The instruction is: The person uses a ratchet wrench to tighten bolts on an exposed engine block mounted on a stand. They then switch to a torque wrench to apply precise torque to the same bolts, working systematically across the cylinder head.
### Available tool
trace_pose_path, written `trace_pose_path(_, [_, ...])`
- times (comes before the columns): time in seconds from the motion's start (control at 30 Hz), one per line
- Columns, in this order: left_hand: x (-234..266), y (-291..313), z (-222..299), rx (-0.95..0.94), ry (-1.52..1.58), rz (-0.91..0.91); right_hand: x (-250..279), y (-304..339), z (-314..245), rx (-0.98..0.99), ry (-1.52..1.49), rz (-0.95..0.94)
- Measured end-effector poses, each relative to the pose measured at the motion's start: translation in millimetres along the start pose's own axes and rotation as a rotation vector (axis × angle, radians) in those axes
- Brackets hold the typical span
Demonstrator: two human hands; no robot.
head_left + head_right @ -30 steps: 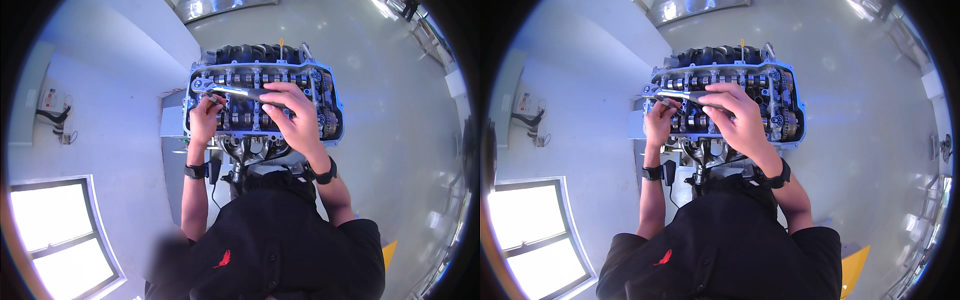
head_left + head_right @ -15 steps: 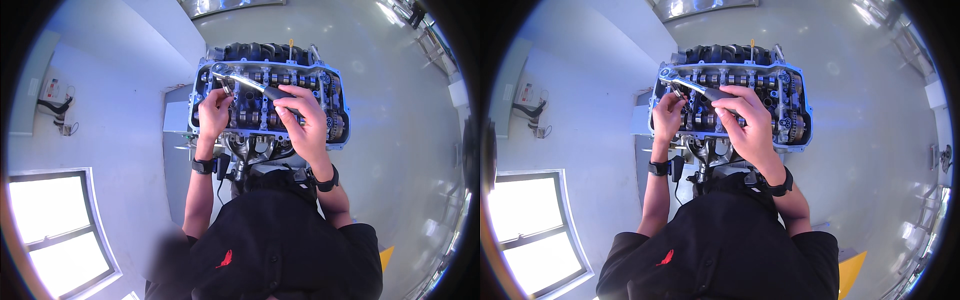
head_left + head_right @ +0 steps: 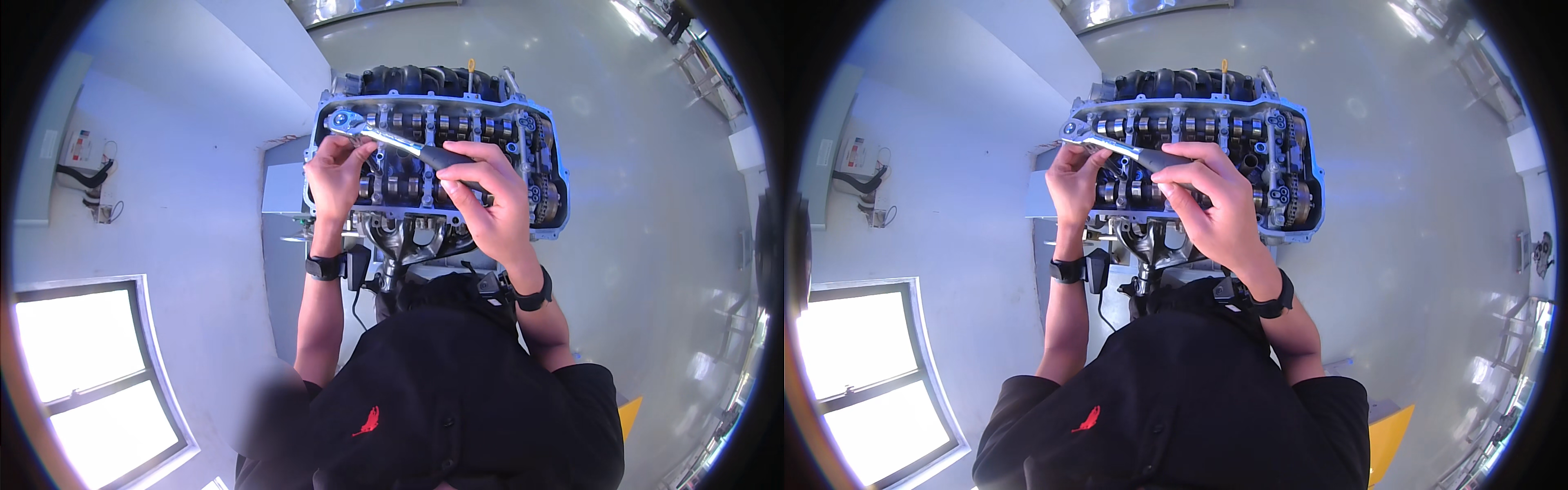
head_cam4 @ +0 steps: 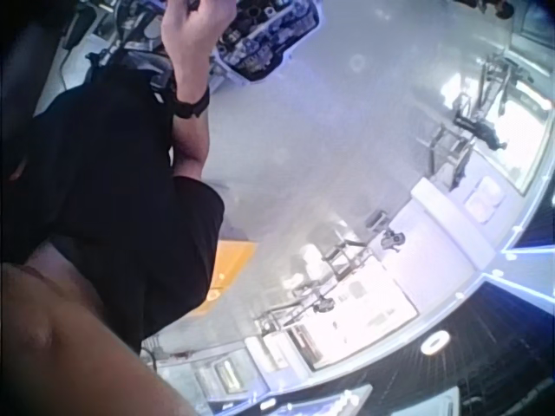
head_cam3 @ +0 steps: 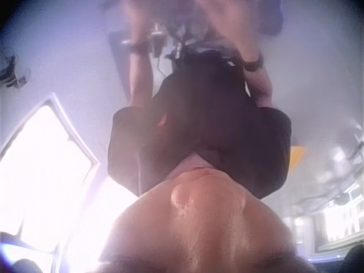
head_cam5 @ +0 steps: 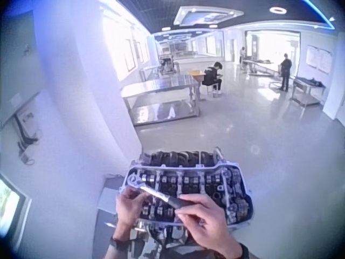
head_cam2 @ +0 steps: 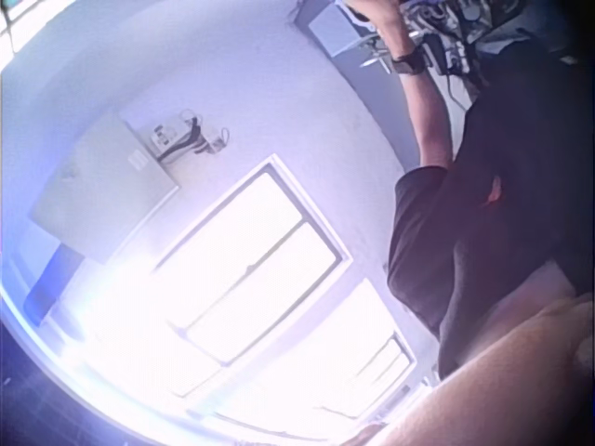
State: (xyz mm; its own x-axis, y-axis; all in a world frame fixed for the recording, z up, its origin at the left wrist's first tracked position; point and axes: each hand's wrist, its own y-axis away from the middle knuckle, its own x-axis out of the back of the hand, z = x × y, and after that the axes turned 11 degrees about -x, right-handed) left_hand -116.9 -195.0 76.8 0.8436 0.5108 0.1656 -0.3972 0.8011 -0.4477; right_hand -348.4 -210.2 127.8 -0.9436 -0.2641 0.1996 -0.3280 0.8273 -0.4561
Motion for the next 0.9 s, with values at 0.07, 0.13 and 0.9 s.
trace_pose_path(0.07, [0, 0, -4, 0.02, 0.005, 0.031, -1, 1, 0, -0.07, -0.047, -0.013])
trace_pose_path(0.13, [1, 0, -6, -0.011, 0.007, 0.035, -1, 0, -2, -0.063, -0.04, -0.014])
trace_pose_path(0.9, [26, -35, 8, -0.104, 0.06, -0.292, -15, -17, -21, -0.018, -0.035, 0.054])
